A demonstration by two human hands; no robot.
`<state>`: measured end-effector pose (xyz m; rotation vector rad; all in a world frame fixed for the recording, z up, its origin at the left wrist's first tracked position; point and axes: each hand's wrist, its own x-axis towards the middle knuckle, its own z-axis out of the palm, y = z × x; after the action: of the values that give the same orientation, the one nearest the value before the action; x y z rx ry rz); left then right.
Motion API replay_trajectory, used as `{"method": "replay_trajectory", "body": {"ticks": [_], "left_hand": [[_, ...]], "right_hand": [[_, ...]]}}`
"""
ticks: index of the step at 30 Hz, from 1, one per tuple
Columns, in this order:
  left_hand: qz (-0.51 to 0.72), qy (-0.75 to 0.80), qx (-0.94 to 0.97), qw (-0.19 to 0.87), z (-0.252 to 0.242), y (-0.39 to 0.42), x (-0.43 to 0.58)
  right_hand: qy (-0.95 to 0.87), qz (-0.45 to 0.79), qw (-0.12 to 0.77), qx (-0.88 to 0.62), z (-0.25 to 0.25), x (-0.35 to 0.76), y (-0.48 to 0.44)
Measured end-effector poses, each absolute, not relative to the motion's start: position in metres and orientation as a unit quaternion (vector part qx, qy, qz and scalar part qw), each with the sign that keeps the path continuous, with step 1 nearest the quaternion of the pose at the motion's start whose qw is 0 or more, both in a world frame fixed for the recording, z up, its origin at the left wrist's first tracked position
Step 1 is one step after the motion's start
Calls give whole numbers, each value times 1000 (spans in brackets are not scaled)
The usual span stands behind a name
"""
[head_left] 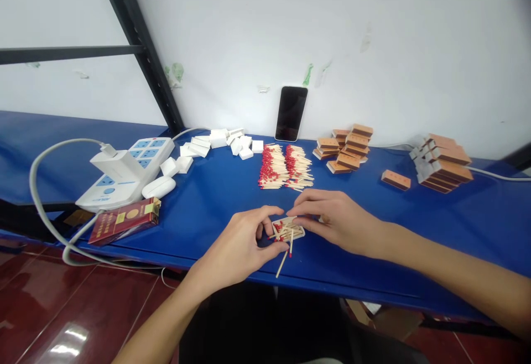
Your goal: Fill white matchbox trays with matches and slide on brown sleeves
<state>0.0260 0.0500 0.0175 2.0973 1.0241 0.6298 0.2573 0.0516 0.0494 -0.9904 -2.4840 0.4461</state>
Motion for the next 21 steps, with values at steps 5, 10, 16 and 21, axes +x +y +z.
{"method": "replay_trajectory", "body": {"ticks": [5, 10, 16, 21], "left_hand": [[280, 376, 797, 382, 20, 48, 26], [295, 384, 787, 384, 18, 49, 25], [302, 398, 782, 372, 18, 50, 26], [295, 394, 795, 354, 24, 50, 27]], "right_hand": [[-889, 189, 207, -362, 47, 256, 46], [-925, 106, 207, -300, 40, 262, 45], [-936, 64, 231, -257, 22, 264, 47], [-906, 86, 298, -287, 14, 261, 41]]}}
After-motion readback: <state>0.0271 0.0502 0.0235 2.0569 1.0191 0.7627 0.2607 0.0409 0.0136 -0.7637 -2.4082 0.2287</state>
